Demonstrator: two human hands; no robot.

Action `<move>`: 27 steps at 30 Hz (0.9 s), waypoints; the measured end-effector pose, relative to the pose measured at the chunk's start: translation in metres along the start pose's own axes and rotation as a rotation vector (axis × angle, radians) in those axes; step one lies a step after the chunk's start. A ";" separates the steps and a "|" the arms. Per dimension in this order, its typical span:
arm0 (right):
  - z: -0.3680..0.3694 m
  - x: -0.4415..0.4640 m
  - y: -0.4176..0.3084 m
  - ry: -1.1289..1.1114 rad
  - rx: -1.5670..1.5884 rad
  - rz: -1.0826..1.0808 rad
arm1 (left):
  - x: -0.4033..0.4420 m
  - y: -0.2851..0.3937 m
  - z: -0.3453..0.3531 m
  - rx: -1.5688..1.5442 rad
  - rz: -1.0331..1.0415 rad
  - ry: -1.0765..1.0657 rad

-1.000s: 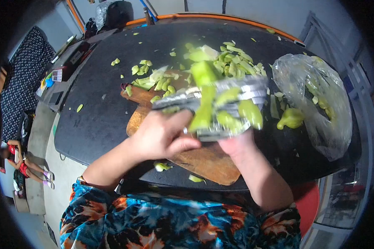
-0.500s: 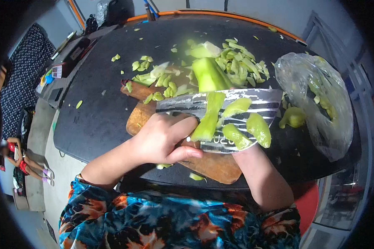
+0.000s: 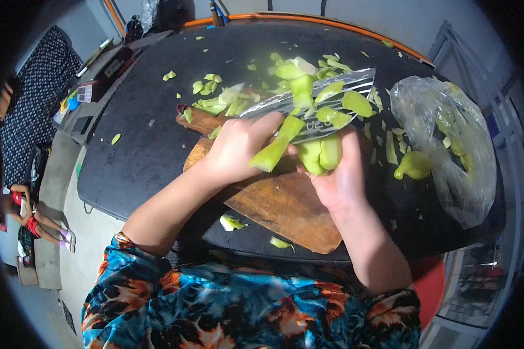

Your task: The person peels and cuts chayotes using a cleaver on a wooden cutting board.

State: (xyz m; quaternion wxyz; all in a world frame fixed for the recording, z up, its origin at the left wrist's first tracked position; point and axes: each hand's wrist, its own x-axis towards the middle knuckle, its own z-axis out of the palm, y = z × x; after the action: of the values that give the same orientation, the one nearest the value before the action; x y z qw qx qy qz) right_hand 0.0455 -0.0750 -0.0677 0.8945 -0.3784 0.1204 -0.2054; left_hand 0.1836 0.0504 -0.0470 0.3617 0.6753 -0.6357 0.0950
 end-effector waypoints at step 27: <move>0.000 0.006 -0.010 0.046 0.166 0.026 | 0.017 -0.049 -0.061 -2.136 -0.496 0.092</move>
State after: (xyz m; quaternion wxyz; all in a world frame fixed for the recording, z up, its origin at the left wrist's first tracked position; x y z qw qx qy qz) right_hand 0.0482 -0.0842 -0.0609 0.9224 -0.2965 0.1282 -0.2118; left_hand 0.2523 0.0708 -0.0118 0.7928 0.1187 -0.2226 -0.5548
